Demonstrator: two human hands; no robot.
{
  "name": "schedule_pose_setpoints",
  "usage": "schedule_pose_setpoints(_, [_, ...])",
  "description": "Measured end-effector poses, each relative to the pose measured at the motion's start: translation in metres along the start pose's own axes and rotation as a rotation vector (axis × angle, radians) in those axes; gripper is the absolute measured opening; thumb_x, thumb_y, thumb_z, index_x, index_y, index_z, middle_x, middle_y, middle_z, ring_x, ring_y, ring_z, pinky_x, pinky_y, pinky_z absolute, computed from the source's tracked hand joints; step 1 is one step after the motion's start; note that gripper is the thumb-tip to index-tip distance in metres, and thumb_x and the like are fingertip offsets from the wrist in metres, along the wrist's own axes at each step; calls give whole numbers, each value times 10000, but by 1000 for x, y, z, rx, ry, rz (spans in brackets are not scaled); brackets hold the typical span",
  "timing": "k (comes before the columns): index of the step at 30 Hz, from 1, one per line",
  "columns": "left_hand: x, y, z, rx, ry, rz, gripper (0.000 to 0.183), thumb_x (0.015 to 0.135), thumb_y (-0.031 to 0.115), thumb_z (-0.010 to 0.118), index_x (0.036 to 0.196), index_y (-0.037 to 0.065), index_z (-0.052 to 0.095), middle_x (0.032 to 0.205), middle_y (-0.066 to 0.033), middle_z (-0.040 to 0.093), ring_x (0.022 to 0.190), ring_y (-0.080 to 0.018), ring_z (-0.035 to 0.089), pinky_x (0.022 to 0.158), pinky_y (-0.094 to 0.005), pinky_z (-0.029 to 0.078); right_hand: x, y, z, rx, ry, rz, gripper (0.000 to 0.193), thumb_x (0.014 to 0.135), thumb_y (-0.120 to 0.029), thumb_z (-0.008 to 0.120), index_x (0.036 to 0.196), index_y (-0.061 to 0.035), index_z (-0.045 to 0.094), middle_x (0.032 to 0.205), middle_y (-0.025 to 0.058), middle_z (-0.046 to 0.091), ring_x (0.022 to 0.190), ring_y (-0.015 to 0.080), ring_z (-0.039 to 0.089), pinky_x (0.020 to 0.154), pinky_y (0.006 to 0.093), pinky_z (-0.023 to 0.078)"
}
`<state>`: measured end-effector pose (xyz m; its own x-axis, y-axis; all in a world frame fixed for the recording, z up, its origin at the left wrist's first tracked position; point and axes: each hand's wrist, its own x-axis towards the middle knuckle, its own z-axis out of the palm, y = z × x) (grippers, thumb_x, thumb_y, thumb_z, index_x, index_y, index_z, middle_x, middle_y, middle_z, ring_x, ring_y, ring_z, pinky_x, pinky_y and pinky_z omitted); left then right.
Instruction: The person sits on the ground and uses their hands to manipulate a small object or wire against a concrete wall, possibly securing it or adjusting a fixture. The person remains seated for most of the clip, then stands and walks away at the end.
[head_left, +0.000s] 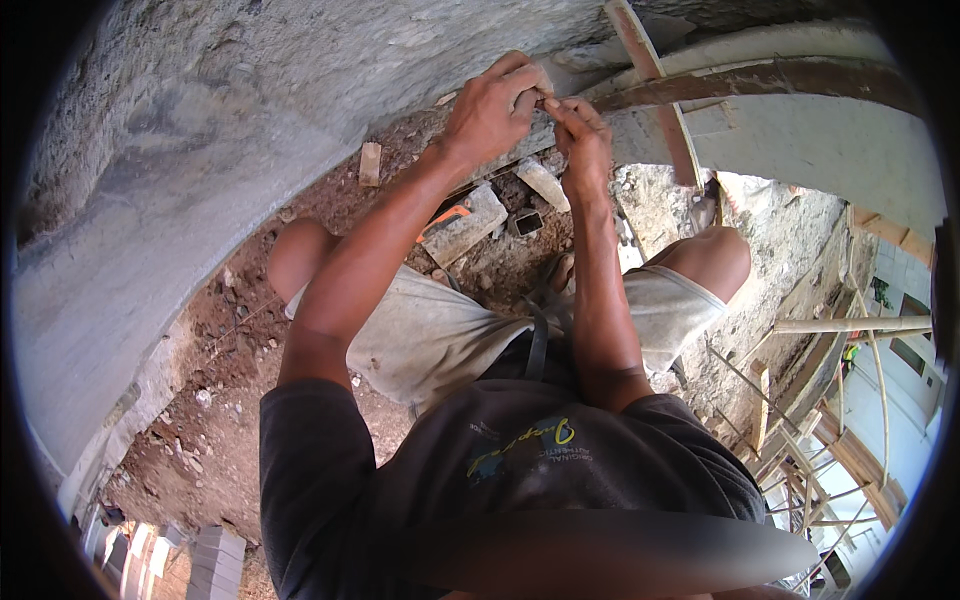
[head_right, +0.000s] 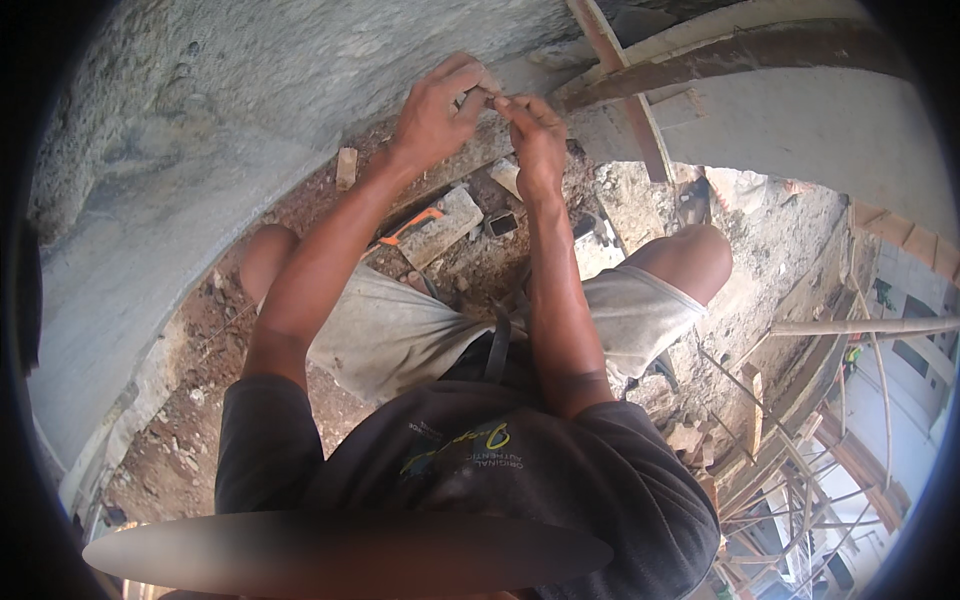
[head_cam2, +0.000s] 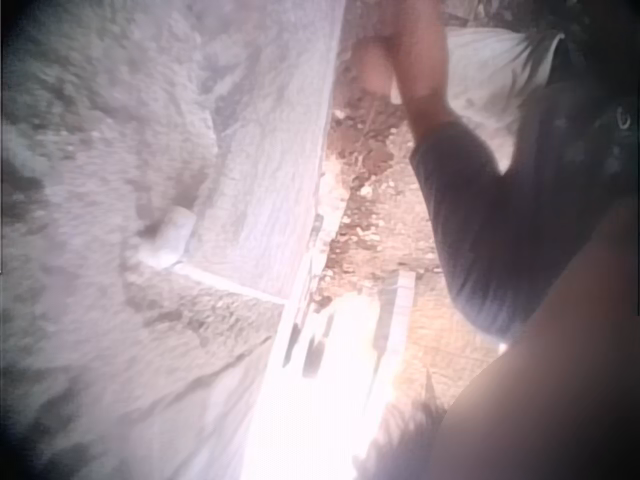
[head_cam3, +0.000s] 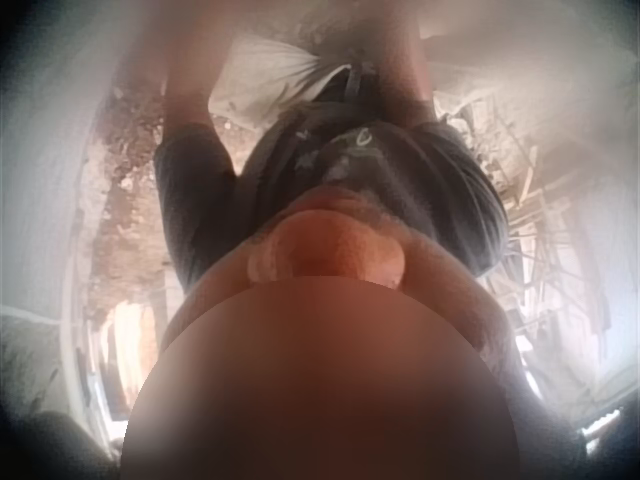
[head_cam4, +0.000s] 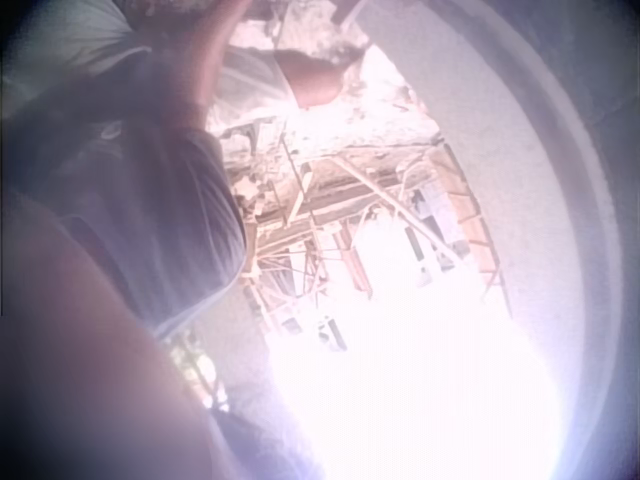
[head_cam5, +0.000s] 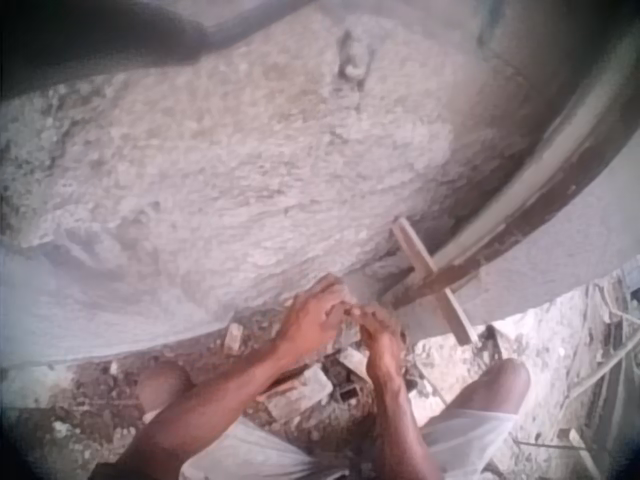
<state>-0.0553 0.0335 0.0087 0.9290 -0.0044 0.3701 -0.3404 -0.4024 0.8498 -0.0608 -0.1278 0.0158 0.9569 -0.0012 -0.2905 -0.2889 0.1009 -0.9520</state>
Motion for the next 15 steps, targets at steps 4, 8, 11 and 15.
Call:
schedule_pose_setpoints(4, [2, 4, 1, -13, 42, -18, 138, 927, 54, 643, 1028, 44, 735, 1050, -112, 702, 975, -318, 712, 851, -409, 561, -1, -2, -1, -19, 18, -8, 139, 982, -159, 694, 1005, -37, 756, 634, -81, 455, 549, 42, 286, 529, 262, 178])
schedule_pose_setpoints(8, [10, 0, -4, -136, -31, -125, 136, 933, 53, 664, 1044, 61, 743, 1025, -102, 706, 966, -276, 718, 834, -370, 580, -3, -3, 2, -10, 56, -47, 176, 1011, -194, 677, 1038, -37, 751, 612, -61, 450, 515, 49, 294, 505, 262, 190])
schedule_pose_setpoints(11, [14, 2, -7, -136, -1, -125, 175, 934, 47, 669, 1089, 83, 742, 1021, -95, 709, 973, -231, 718, 839, -338, 587, -4, -4, 4, -84, 91, -47, 214, 1025, -230, 674, 1057, -32, 748, 633, -29, 526, 498, 47, 363, 480, 254, 250])
schedule_pose_setpoints(15, [17, 10, -20, 179, 99, -76, 222, 910, 86, 705, 1130, 92, 735, 1074, -102, 725, 962, -223, 725, 822, -336, 579, -3, -7, 7, -172, 125, -87, 228, 1023, -229, 689, 1075, -15, 748, 712, 17, 632, 509, 53, 466, 479, 241, 350])
